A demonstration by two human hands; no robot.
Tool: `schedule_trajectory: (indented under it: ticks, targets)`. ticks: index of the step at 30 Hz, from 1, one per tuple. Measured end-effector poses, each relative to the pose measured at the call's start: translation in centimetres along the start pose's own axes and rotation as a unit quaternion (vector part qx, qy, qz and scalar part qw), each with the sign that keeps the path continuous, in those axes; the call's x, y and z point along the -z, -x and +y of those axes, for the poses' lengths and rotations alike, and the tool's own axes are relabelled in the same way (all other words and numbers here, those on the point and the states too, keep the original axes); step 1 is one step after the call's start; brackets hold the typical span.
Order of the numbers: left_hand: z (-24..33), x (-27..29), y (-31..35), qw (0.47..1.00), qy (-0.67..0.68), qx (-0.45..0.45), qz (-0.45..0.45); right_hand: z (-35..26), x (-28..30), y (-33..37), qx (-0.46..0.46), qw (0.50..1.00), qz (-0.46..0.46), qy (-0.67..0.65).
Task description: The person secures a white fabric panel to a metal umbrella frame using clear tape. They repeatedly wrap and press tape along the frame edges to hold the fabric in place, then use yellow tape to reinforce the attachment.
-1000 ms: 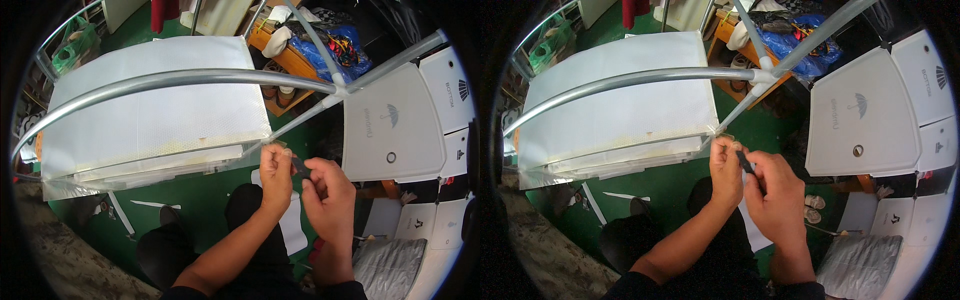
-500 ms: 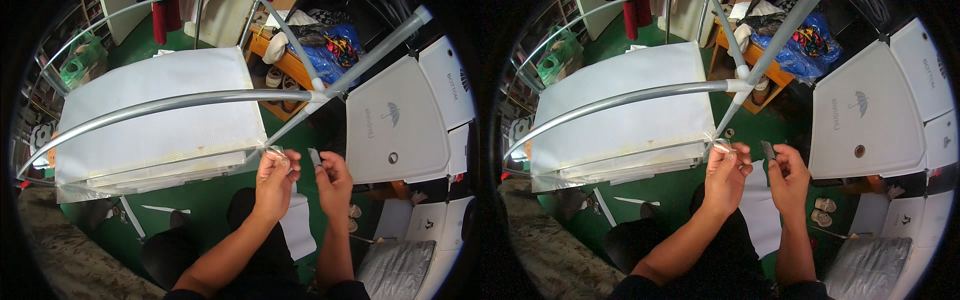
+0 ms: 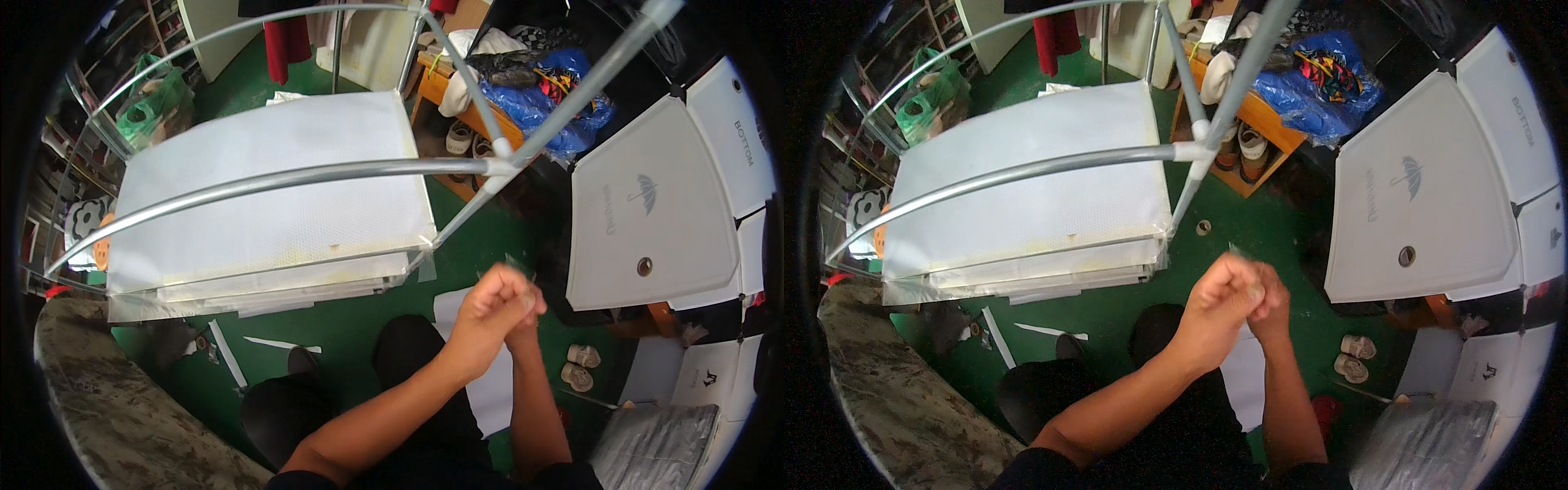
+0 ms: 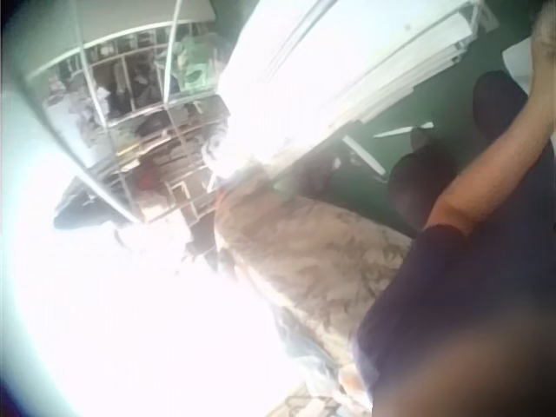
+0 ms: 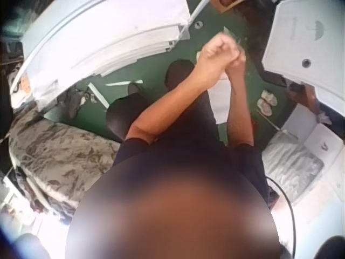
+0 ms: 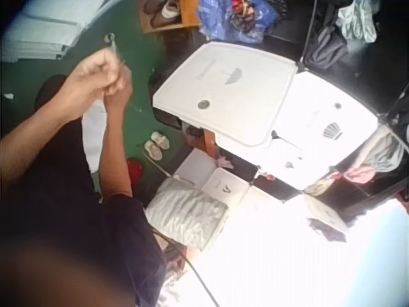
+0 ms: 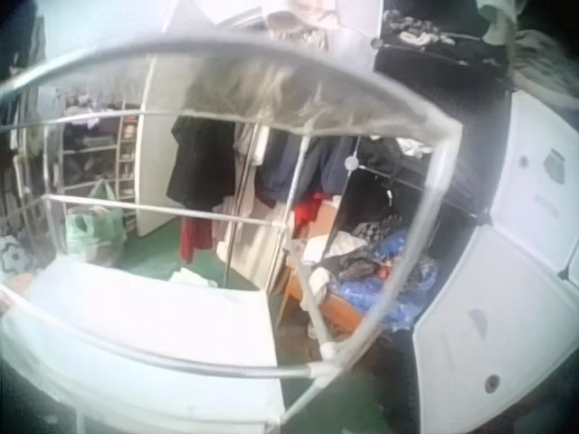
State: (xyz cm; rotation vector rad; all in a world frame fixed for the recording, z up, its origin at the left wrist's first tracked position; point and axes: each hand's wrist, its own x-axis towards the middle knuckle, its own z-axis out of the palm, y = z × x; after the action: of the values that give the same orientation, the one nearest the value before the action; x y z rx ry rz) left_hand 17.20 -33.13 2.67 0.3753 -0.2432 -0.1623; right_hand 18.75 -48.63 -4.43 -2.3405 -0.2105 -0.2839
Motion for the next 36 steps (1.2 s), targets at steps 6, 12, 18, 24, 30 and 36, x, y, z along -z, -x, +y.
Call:
schedule_trajectory:
  ticks: [6,12,18,24,30,36]
  targets:
    - [6.2,-2.0,2.3,0.941,-0.331,-0.073,0.0,7.2,-7.1,3.0,-0.117,0.984,-0.049,-0.122]
    - [12.9,-3.0,-0.5,0.771,-0.62,-0.125,0.076,6.1,-8.8,3.6,-0.165,0.98,-0.078,-0.082]
    - [13.9,-2.2,-2.8,0.696,-0.697,-0.155,0.069,8.7,-11.3,4.8,-0.187,0.973,-0.124,-0.056]
    - [13.8,-2.1,-3.2,0.683,-0.705,-0.167,0.099,12.2,-15.0,8.6,-0.214,0.951,-0.217,0.057]
    - [13.1,-2.3,-3.8,0.687,-0.694,-0.167,0.136,17.3,-18.8,13.8,-0.233,0.93,-0.264,0.108]
    - [13.9,-1.8,-3.6,0.655,-0.725,-0.153,0.151,16.5,-19.3,14.7,-0.21,0.908,-0.325,0.159]
